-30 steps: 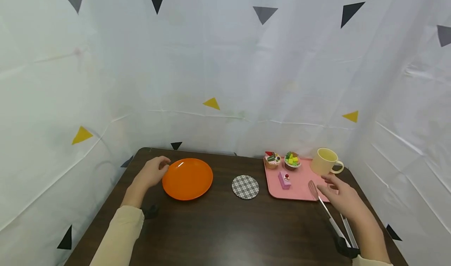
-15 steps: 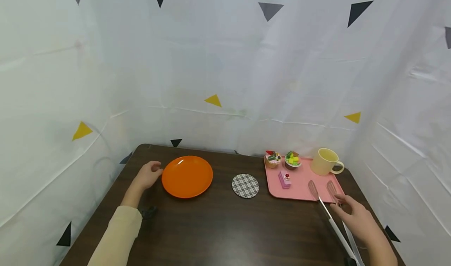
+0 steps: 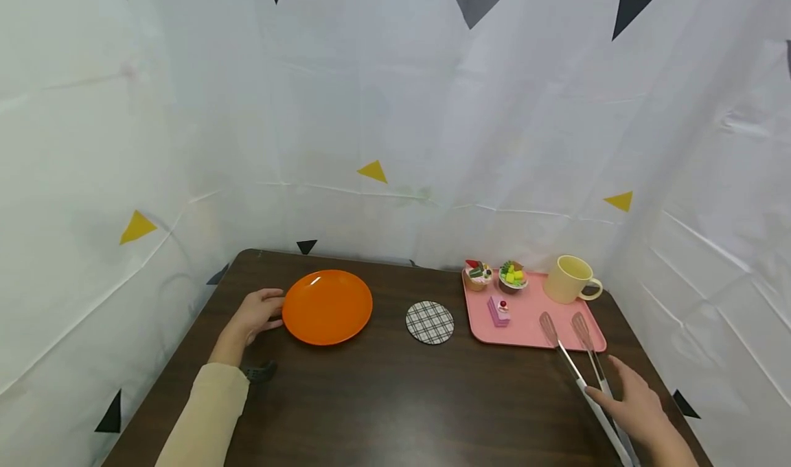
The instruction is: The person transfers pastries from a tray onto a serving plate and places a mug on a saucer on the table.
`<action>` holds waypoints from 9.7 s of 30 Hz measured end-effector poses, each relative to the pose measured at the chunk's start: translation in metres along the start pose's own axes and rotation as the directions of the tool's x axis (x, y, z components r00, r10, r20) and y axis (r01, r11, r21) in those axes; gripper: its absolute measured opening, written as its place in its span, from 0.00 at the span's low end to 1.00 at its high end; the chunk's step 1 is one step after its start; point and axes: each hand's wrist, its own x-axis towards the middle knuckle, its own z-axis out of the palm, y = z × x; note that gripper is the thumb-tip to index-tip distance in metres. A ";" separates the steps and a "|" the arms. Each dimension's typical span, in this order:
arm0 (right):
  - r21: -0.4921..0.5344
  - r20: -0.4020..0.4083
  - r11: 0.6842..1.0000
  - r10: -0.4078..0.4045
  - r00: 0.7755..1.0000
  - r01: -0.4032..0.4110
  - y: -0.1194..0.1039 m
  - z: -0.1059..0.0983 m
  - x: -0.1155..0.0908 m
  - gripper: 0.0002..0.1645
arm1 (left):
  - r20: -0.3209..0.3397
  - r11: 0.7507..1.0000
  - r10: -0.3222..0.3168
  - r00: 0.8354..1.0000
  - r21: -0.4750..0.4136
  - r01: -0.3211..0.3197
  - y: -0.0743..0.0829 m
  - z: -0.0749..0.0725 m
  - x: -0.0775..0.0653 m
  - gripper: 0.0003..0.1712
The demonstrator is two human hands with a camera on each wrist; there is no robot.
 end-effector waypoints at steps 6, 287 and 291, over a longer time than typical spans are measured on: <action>0.046 0.072 0.997 0.064 0.995 -0.067 -0.002 0.008 0.004 0.69 | -0.022 0.999 -0.018 1.000 -0.044 0.017 -0.006 0.001 -0.002 0.33; 0.144 -0.161 0.978 -0.126 0.979 0.150 -0.254 0.119 0.042 0.45 | -0.191 0.994 0.107 0.976 0.014 -0.106 -0.029 0.018 -0.001 0.27; 0.186 -0.167 0.976 -0.083 0.982 0.114 -0.239 0.110 0.038 0.44 | -0.190 0.994 0.108 0.976 0.004 -0.110 -0.029 0.017 -0.004 0.27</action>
